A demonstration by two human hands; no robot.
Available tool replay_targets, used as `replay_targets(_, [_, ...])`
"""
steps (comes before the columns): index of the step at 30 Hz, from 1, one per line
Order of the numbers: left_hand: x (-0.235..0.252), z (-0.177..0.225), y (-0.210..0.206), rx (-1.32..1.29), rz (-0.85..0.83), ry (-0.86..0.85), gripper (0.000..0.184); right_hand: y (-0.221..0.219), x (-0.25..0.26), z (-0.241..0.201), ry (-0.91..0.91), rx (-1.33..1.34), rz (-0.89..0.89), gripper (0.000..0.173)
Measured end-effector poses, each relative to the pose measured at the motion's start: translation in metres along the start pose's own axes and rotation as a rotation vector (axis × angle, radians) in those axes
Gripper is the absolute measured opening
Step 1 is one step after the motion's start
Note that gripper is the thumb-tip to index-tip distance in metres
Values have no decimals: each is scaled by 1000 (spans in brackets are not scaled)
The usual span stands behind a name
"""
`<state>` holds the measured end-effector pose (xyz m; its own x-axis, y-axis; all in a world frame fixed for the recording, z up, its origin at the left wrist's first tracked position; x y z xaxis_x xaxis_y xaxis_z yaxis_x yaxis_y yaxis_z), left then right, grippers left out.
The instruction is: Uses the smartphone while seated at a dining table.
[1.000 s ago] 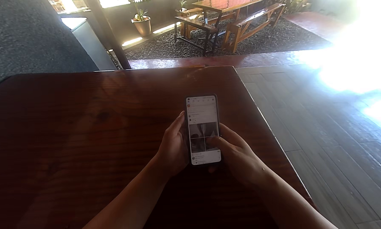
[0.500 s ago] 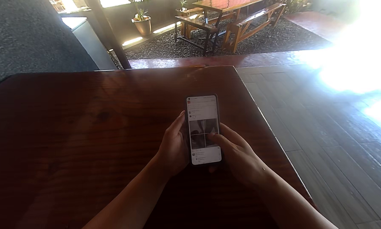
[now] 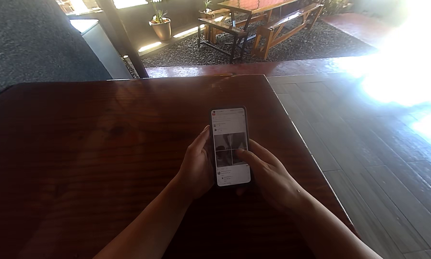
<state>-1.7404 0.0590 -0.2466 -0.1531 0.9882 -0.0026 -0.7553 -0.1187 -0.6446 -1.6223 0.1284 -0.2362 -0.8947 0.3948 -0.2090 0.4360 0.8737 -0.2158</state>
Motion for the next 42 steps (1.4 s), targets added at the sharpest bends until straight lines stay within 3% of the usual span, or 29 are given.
replay_targets(16, [0, 1, 0, 16, 2, -13, 58, -1, 0, 0, 2, -9, -23, 30])
replay_targets(25, [0, -1, 3, 9, 34, 15, 58, -4, 1, 4, -11, -116, -66, 65])
replay_targets(32, [-1, 0, 2, 0, 54, 16, 57, -6, 0, 3, -27, -177, -82, 78])
replay_targets(36, [-1, -1, 3, 5, 53, 17, 58, -6, 0, 2, -16, -205, -88, 75])
replay_targets(42, [-1, -1, 3, -20, 45, 18, 59, -4, 0, 0, 36, -165, -97, 53])
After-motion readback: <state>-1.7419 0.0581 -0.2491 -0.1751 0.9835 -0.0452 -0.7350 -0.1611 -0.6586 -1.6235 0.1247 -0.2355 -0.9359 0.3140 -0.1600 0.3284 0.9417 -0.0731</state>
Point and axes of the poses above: each hand's wrist, its own x-axis towards the middle knuckle, its own y-axis out of the back of the hand, z = x × y, the point moved 6 cm from there along x, towards the middle knuckle, and after that the axes turned 8 degrees about -z, right-handed, at the moved point
